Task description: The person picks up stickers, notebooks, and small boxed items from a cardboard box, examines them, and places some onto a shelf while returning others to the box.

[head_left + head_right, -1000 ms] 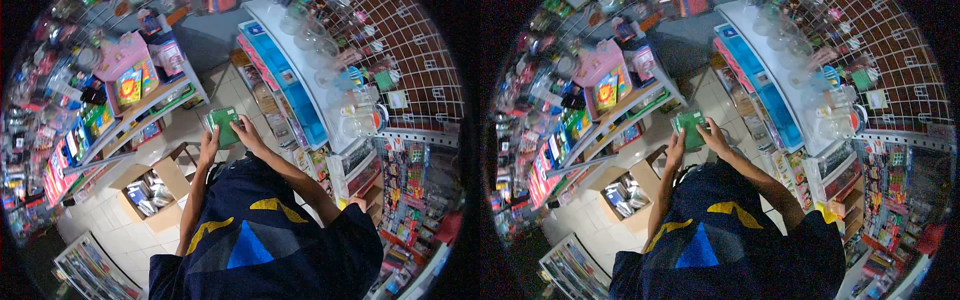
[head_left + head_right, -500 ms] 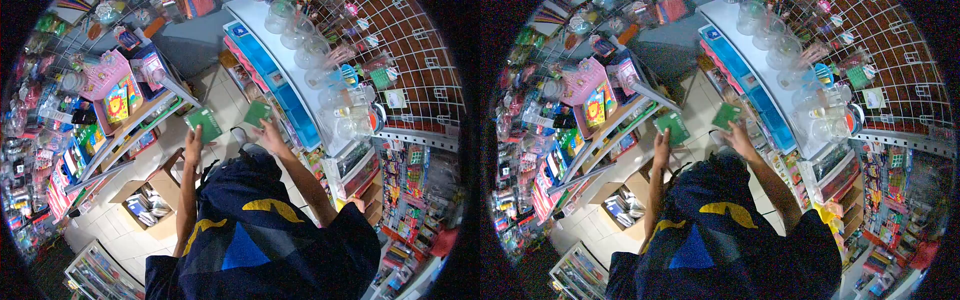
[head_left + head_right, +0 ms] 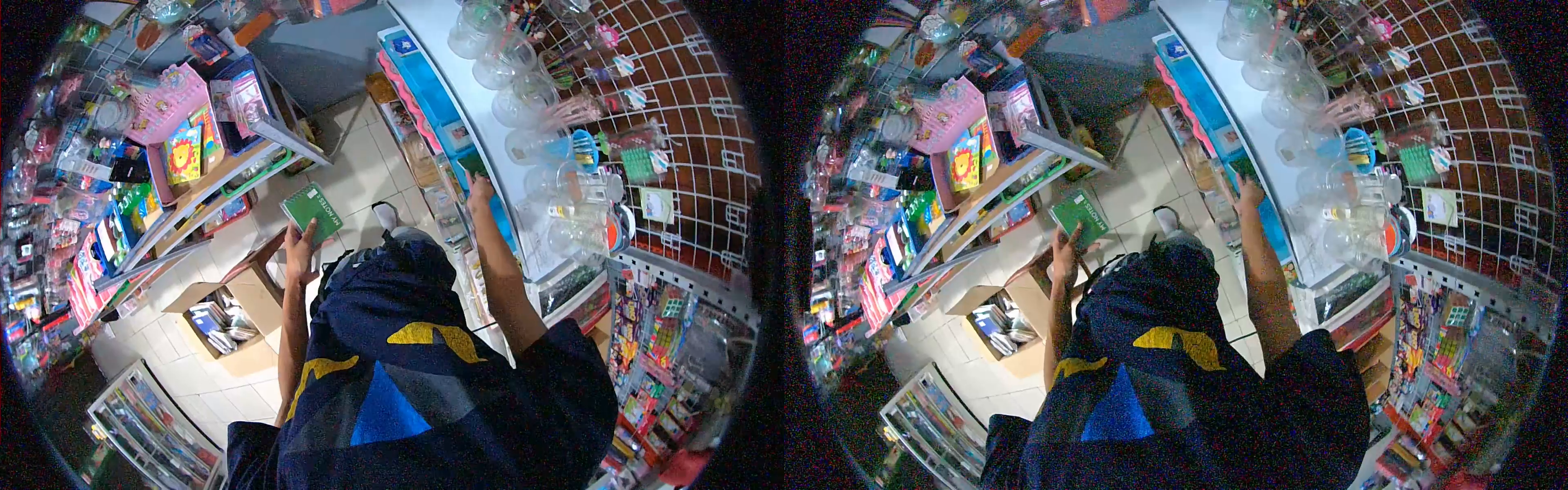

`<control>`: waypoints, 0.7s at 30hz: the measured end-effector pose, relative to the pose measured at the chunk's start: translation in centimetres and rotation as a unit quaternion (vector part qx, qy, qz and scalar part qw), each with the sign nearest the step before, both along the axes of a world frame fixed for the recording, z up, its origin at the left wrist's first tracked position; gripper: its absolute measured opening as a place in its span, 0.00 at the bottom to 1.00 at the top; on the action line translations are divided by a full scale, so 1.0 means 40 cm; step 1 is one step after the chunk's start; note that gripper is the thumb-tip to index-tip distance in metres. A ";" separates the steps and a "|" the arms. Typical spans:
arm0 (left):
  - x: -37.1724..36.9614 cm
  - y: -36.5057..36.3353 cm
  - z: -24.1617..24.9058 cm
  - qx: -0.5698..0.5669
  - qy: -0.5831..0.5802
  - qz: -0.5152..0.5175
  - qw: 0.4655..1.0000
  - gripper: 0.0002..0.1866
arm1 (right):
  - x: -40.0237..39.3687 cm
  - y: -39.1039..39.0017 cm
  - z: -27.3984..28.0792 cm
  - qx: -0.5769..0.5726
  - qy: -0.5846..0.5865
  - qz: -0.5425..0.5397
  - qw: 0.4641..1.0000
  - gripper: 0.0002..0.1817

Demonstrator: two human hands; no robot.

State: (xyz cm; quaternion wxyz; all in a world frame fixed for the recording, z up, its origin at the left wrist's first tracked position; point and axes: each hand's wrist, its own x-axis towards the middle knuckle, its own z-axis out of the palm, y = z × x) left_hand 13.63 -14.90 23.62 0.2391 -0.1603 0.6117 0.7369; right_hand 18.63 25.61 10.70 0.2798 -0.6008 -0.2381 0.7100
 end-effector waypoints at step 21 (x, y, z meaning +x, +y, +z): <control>-0.012 0.141 -0.021 0.029 -0.003 -0.037 0.999 0.18 | 0.016 -0.047 -0.058 0.441 -0.229 0.421 0.759 0.26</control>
